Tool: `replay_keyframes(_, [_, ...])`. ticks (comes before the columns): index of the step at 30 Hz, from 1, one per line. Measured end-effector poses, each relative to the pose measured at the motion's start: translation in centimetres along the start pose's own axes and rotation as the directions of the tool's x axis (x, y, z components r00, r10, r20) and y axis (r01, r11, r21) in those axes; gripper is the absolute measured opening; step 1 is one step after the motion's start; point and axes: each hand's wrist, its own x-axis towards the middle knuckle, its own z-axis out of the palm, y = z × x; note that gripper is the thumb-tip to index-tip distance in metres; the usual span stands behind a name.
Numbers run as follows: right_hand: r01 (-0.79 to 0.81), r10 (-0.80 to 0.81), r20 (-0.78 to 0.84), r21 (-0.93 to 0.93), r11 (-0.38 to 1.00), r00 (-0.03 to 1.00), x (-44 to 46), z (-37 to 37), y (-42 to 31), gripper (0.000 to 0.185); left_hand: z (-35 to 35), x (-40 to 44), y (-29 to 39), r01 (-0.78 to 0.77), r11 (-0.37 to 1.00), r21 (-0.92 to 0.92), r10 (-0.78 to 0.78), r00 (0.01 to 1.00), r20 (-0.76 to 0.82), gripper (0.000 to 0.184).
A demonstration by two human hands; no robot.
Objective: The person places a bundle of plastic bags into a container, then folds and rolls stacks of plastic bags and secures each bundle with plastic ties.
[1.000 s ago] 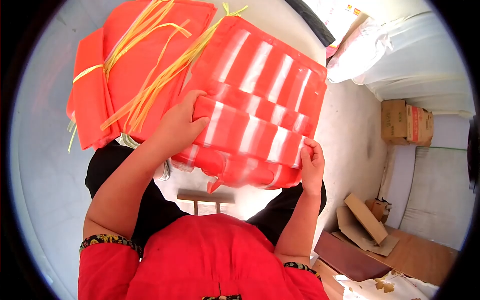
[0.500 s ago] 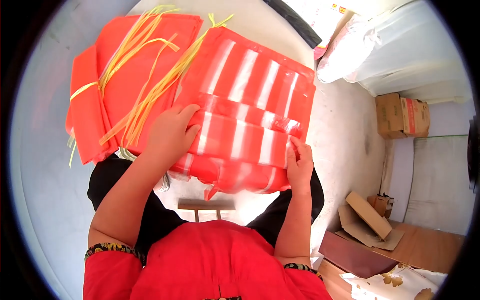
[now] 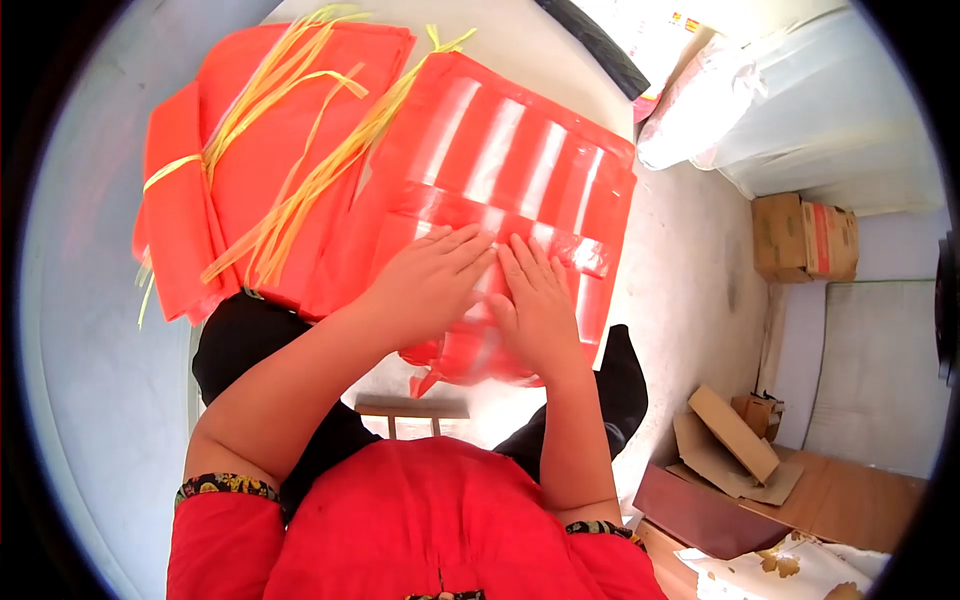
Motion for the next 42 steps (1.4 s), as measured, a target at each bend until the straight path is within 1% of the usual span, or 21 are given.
replay_keyframes(1, [-0.037,0.036,0.036,0.030,0.999,0.999,0.2,0.2,0.3,0.063,0.1,0.0,-0.3,0.014,1.000,-0.011,-0.013,1.000,0.028,0.059])
replay_keyframes(5, [-0.099,0.105,0.106,-0.063,0.993,0.989,0.0,-0.5,1.9,0.067,-1.0,0.0,-0.9,0.074,0.997,0.008,-0.074,0.992,0.101,0.061])
replay_keyframes(7, [-0.149,0.160,0.103,-0.109,0.983,0.982,-0.3,-1.0,3.1,0.068,-1.5,0.0,-1.4,0.112,0.993,0.036,-0.116,0.984,0.132,0.063])
replay_keyframes(10, [-0.277,0.284,0.067,-0.099,0.956,0.956,-1.1,-0.9,5.1,0.069,-2.5,-0.5,-2.0,0.209,0.975,0.081,-0.218,0.967,0.135,0.068])
replay_keyframes(12, [-0.330,0.334,0.049,-0.078,0.941,0.941,-1.4,-0.5,5.6,0.070,-2.6,-0.5,-2.1,0.232,0.969,0.083,-0.243,0.958,0.155,0.069])
replay_keyframes(15, [-0.321,0.321,-0.006,-0.003,0.947,0.947,-1.5,0.4,6.1,0.071,-2.6,-0.6,-2.1,0.243,0.965,0.099,-0.257,0.954,0.155,0.071])
replay_keyframes(18, [-0.315,0.316,-0.050,0.031,0.949,0.947,-1.6,0.9,6.3,0.071,-2.5,-0.5,-2.1,0.240,0.965,0.104,-0.254,0.956,0.148,0.071])
replay_keyframes(21, [-0.326,0.326,-0.043,-0.016,0.945,0.945,-1.6,0.9,6.4,0.069,-2.6,-0.4,-2.1,0.242,0.964,0.108,-0.256,0.955,0.153,0.071])
replay_keyframes(27, [-0.358,0.359,-0.032,0.012,0.933,0.933,-1.4,0.5,6.1,0.071,-2.4,-0.5,-2.2,0.232,0.966,0.116,-0.248,0.958,0.147,0.071])
replay_keyframes(33, [-0.358,0.358,-0.038,0.012,0.934,0.933,-1.2,0.7,6.1,0.071,-2.6,-0.5,-2.2,0.233,0.966,0.109,-0.247,0.958,0.143,0.071])
replay_keyframes(36, [-0.350,0.354,-0.077,0.061,0.935,0.932,-1.2,0.9,6.2,0.070,-2.6,-0.6,-2.3,0.236,0.967,0.098,-0.248,0.959,0.135,0.072])
replay_keyframes(42, [-0.337,0.341,-0.082,0.055,0.940,0.937,-1.4,0.9,6.2,0.071,-2.6,-0.6,-2.3,0.245,0.964,0.103,-0.258,0.956,0.140,0.073])
